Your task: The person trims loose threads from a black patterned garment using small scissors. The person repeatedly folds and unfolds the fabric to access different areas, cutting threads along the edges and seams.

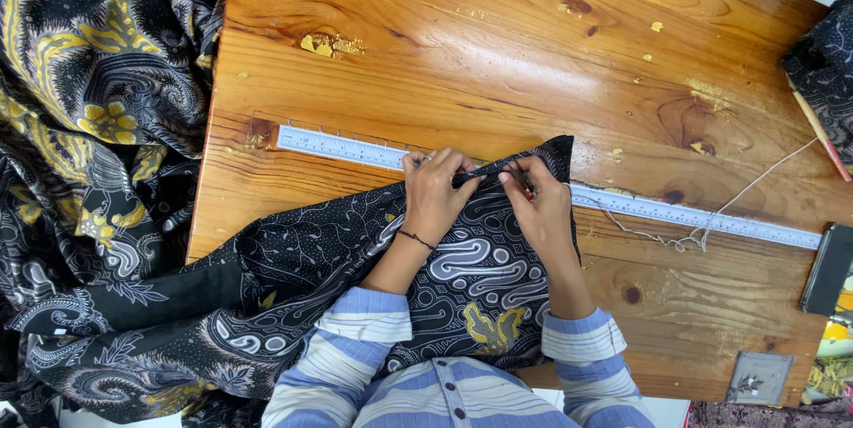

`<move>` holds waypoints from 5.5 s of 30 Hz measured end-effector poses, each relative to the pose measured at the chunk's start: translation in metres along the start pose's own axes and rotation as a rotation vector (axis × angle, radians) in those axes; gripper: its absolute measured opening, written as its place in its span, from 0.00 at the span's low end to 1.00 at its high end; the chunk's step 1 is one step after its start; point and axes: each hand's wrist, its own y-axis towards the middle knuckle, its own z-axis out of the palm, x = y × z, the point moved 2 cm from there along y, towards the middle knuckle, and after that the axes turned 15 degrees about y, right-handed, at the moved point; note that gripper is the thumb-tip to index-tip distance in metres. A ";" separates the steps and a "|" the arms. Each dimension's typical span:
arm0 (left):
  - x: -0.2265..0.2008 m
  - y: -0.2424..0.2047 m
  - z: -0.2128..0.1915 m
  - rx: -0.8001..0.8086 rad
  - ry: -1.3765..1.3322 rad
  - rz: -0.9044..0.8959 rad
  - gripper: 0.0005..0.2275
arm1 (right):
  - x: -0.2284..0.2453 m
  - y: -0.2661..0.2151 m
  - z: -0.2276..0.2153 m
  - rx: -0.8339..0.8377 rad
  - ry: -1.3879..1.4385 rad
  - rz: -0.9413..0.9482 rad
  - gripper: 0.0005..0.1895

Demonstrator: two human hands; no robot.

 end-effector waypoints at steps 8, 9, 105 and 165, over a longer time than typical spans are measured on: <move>0.000 0.001 -0.004 0.004 0.019 0.022 0.08 | 0.003 -0.010 0.003 -0.049 -0.313 0.158 0.17; 0.000 0.001 -0.004 0.011 0.020 0.020 0.08 | 0.004 -0.011 0.005 -0.046 -0.329 0.144 0.17; 0.002 0.000 -0.013 -0.023 -0.101 0.082 0.09 | 0.019 0.013 0.013 0.136 -0.085 0.052 0.08; -0.001 -0.001 -0.010 -0.013 -0.132 0.077 0.11 | -0.017 -0.015 -0.080 -0.142 1.182 0.147 0.16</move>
